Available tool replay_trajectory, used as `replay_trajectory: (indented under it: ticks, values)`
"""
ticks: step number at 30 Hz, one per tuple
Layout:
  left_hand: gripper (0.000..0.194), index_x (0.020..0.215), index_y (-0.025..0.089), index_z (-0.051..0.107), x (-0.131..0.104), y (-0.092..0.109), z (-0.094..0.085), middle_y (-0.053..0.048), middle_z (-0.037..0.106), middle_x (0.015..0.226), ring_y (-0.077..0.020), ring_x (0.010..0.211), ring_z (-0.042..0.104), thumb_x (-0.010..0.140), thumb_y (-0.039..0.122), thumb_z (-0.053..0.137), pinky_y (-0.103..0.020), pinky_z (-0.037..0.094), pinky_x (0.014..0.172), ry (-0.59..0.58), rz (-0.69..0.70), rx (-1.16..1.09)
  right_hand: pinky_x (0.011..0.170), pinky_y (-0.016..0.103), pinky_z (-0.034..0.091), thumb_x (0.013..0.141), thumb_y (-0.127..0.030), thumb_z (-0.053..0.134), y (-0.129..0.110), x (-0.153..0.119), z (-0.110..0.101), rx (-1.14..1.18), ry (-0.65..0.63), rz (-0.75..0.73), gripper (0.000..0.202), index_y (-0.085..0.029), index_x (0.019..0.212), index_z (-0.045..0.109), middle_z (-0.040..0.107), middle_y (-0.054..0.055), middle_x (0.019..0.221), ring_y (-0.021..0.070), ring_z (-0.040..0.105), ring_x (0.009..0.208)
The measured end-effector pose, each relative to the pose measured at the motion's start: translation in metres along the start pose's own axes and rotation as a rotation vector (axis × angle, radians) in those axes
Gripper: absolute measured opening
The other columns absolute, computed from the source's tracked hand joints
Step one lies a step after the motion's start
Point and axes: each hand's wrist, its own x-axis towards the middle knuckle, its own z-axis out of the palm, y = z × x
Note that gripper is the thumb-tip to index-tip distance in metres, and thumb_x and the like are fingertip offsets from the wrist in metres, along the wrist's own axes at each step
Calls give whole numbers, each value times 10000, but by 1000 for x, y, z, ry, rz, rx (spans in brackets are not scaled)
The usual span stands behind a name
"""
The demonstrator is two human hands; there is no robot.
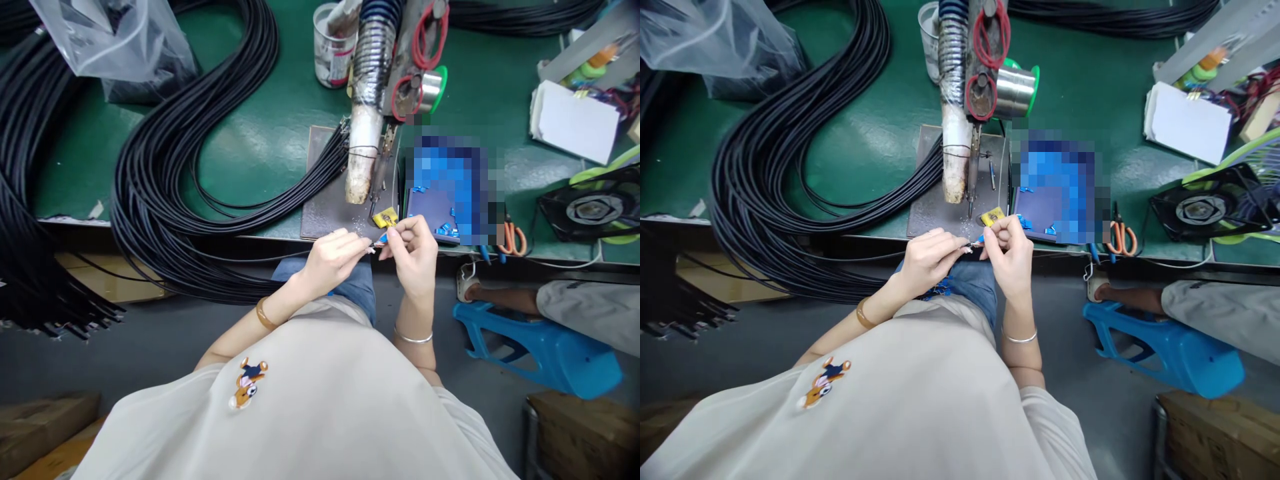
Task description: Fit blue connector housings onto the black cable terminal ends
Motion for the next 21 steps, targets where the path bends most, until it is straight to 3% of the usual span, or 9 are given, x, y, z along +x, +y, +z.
replay_trajectory:
  ticks: [3, 5, 7, 11, 16, 21]
  values:
    - [266, 792, 150, 647, 1, 1, -3, -24, 657, 679, -99, 593, 561, 967, 315, 532, -229, 430, 618, -37, -247, -263, 515, 203, 562, 905, -378, 642, 5, -1, 4, 91, -20, 0, 234, -232, 828, 476, 618, -83, 642, 92, 650, 506]
    - [324, 741, 142, 606, 3, 0, -6, -1, 611, 606, -72, 515, 498, 955, 380, 556, -208, 397, 553, -104, -442, -512, 546, 216, 591, 904, -370, 648, 9, -3, 9, 112, 9, -20, 222, -229, 840, 490, 638, -71, 684, 100, 672, 531]
    - [348, 748, 133, 597, 5, -2, -9, 9, 587, 575, -57, 479, 460, 930, 430, 593, -199, 380, 523, -166, -553, -718, 585, 227, 607, 907, -355, 652, 13, -7, 14, 100, 63, -57, 194, -224, 856, 518, 658, -53, 732, 112, 698, 576]
    - [335, 780, 118, 616, 7, -8, -11, 12, 566, 581, -60, 509, 486, 883, 435, 658, -191, 391, 540, -184, -591, -828, 650, 225, 600, 913, -325, 649, 17, -13, 17, 6, 128, -130, 141, -216, 877, 567, 699, -32, 786, 110, 711, 629]
    - [309, 737, 119, 596, 5, -9, -6, 12, 534, 578, -66, 520, 479, 876, 390, 653, -195, 380, 536, -190, -618, -755, 477, 194, 453, 947, -303, 590, 9, -16, -1, -201, 177, -216, 102, -222, 961, 650, 669, -51, 661, 78, 587, 473]
    - [278, 732, 124, 599, 2, -7, -4, 18, 512, 571, -70, 518, 450, 889, 352, 617, -204, 361, 522, -224, -595, -641, 553, 215, 468, 907, -214, 642, -2, -12, -9, -461, -44, -490, 126, -227, 971, 750, 743, -13, 747, 82, 607, 541]
